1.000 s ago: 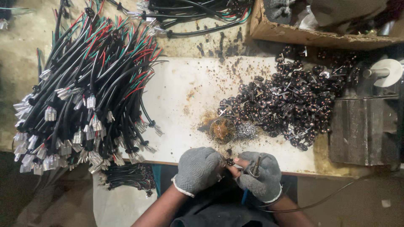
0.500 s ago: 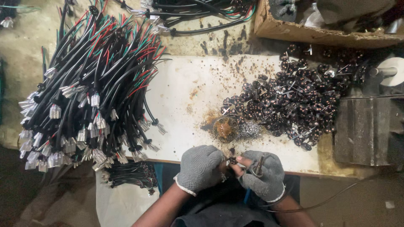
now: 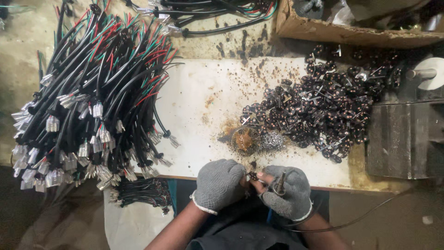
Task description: The person strips the ends of multicolored electrical wires by hand, twists the exposed strands, dips them into a container of flux or solder paste on the bench, and solders the wire ends using a soldering iron, setting finished wires aside with a pile of completed plugs nearby.
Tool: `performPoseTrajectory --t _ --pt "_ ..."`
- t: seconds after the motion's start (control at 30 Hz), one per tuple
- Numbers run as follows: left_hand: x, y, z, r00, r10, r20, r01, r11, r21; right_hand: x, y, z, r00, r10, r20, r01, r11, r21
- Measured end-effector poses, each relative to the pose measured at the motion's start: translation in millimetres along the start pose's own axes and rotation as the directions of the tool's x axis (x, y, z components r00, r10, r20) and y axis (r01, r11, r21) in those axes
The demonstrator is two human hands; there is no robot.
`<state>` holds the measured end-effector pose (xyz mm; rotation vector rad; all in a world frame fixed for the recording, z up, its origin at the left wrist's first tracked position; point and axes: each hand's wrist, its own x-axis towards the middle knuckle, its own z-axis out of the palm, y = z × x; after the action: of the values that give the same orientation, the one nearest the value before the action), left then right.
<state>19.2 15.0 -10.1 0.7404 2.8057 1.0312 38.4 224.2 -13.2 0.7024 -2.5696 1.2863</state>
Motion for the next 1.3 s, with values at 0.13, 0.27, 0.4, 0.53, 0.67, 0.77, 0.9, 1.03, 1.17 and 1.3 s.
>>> performPoseTrajectory --t 0.13,0.27,0.4,0.53,0.67,0.77,0.9,1.03,1.17,1.3 --pt "-2.9 -4.7 2.8 0.999 0.021 -0.025 -0.022 0.999 -0.033 0.0 1.7 -1.0 0.999 0.047 0.007 -0.047 0.999 0.007" --pt "-8.4 -10.0 11.6 0.996 0.012 -0.093 -0.011 1.000 0.009 -15.2 7.9 -5.6 0.970 0.229 0.086 -0.244 0.934 0.260" --pt "-15.6 -11.5 18.3 0.997 -0.048 -0.054 0.047 0.999 -0.018 -31.1 -0.4 -5.8 0.807 0.540 0.240 -0.553 0.547 0.628" --pt "-16.0 -10.5 19.7 0.994 -0.034 -0.104 0.033 0.999 -0.013 -25.0 -25.5 -22.4 0.781 0.571 0.253 -0.583 0.525 0.620" --pt "-17.8 -12.7 21.2 0.989 -0.042 -0.143 0.044 0.999 0.011 -19.0 -41.4 -28.1 0.763 0.570 0.304 -0.612 0.485 0.625" --pt "-28.2 -20.4 23.8 0.984 0.036 -0.175 -0.055 0.993 -0.107 -22.5 -29.3 -3.7 0.856 0.454 0.246 -0.472 0.492 0.732" --pt "-43.1 -29.2 33.5 0.980 -0.010 -0.196 -0.025 0.984 -0.179 -29.7 -7.6 7.5 0.839 0.487 0.242 -0.526 0.611 0.592" --pt "-45.8 -33.5 33.5 0.980 -0.005 -0.201 -0.041 0.974 -0.225 -25.3 -11.8 -1.5 0.898 0.437 -0.051 -0.312 0.714 0.627" --pt "-38.8 -32.7 19.7 0.973 0.071 -0.218 -0.138 0.942 -0.307 -13.5 -15.2 7.0 0.962 0.249 -0.114 -0.246 0.969 0.038" --pt "-28.2 -25.7 13.8 0.994 0.083 -0.070 -0.096 0.973 -0.208 -10.1 -10.9 11.9 0.981 0.093 -0.171 -0.132 0.963 -0.236"
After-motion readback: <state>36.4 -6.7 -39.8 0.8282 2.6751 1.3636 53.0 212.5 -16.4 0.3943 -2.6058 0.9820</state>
